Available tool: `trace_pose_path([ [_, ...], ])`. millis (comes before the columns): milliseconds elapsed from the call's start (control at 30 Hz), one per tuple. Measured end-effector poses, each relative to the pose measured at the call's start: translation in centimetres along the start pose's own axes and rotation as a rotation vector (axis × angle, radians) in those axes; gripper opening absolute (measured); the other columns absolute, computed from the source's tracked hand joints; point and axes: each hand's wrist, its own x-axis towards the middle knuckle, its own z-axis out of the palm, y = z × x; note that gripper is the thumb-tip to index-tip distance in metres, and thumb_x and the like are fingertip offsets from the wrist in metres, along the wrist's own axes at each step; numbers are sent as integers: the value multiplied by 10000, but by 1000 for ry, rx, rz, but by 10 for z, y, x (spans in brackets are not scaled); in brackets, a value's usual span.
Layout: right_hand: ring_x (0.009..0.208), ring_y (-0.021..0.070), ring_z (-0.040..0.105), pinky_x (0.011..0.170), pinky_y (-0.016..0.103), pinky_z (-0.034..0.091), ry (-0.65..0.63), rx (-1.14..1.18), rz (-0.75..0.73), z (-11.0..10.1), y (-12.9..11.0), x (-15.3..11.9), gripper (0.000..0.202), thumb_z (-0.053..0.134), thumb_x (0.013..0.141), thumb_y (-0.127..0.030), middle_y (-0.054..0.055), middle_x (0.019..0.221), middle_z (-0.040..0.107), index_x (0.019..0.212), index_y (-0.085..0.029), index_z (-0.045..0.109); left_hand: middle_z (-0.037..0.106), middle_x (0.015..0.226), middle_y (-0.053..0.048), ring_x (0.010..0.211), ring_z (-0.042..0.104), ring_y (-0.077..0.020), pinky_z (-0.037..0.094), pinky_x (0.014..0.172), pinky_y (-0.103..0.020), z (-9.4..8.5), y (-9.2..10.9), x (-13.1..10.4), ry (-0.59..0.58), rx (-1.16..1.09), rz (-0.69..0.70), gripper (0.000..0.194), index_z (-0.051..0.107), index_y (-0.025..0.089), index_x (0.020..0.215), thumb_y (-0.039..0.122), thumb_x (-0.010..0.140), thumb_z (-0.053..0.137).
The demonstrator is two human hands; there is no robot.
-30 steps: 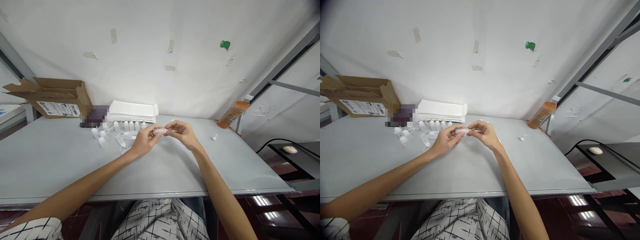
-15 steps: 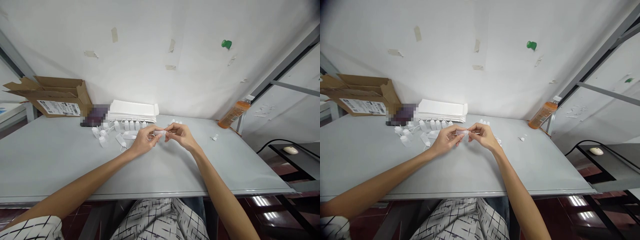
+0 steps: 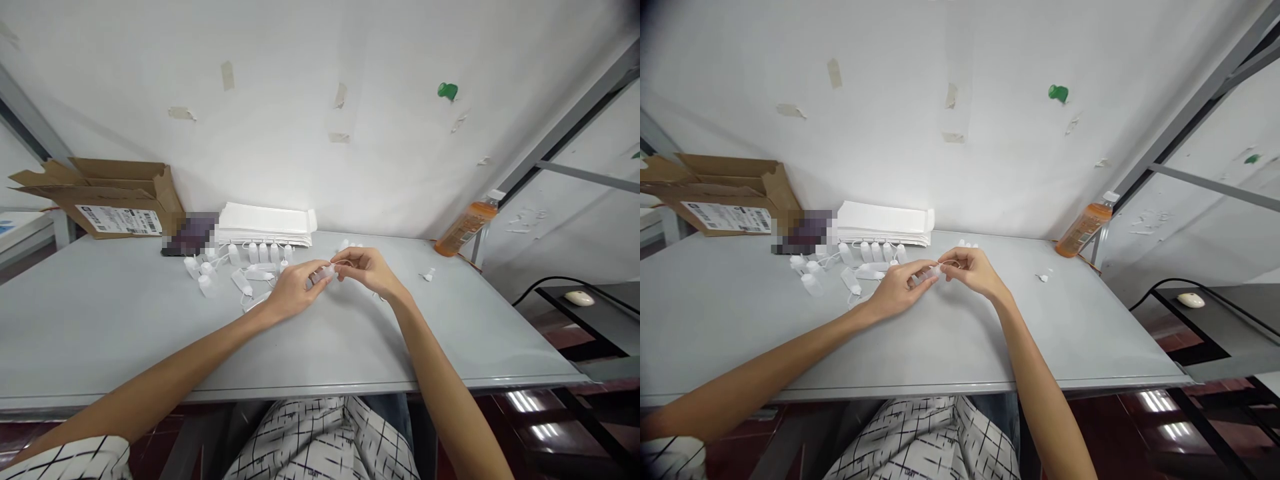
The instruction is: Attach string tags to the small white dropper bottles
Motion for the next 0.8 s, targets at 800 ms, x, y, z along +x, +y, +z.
trace_pose_path([
  [800,695,203,692,555,264,491,91,-700,660,-89,27,-17,59,662,736,-184,81,728,733,737,-163,717,343,654,68,459,298,-51,328,351,-171,8,2,0,-275,-728,-543,223,507,199,894,413,897,572],
])
